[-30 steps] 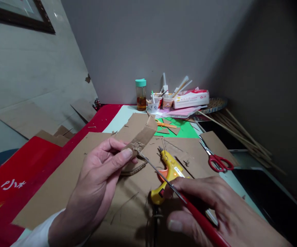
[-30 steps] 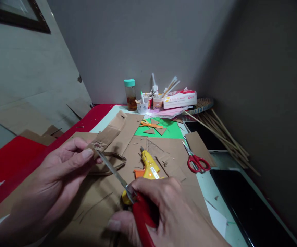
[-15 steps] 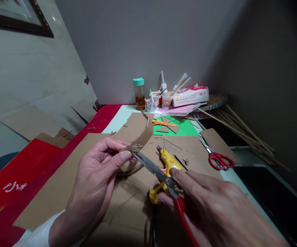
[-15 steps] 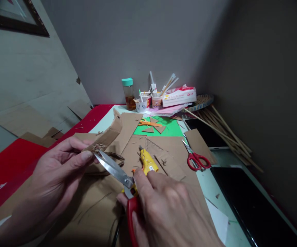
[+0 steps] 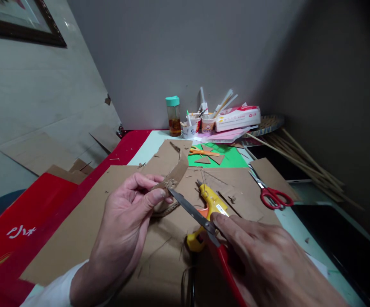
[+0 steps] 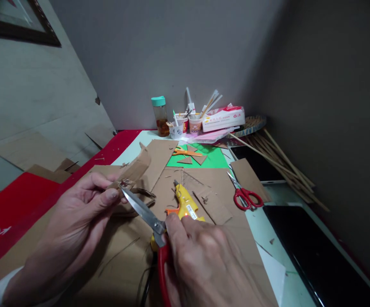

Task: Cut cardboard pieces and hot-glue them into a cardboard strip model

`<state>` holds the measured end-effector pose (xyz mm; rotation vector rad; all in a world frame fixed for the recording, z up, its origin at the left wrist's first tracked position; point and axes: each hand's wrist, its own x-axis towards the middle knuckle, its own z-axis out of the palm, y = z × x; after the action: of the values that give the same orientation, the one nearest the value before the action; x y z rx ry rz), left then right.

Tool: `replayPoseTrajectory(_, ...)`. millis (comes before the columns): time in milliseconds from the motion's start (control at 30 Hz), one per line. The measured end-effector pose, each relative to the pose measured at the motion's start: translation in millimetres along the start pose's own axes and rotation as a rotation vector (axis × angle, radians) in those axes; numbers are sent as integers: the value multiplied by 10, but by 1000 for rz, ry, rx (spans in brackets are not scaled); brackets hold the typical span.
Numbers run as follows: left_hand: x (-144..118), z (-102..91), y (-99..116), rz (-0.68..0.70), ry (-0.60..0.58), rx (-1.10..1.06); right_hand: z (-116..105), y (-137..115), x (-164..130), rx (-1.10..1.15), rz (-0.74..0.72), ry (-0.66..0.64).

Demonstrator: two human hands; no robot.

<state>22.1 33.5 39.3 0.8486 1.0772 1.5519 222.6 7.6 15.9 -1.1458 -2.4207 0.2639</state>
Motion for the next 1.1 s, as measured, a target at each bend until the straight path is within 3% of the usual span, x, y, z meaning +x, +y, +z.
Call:
replayPoseTrajectory(200, -8, 10, 15, -57, -19, 11, -31, 3, -1, 27, 15, -43)
replayPoseTrajectory(367, 4, -9, 27, -25, -30, 34, -6, -8, 3, 149, 28, -114)
replayPoseTrajectory(567, 17, -5, 53, -7, -95, -51, 4, -101, 91, 299, 124, 23)
replayPoseTrajectory(733, 11, -24, 87, -73, -144, -107, 9, -129, 102, 427, 216, -43)
replayPoseTrajectory(967, 7, -43, 89, -94, -112, -120, -114, -158, 163, 699, 331, -163)
replayPoseTrajectory(1100, 3, -46, 88, -76, -108, -111, -136, -169, 128, 615, 320, -154)
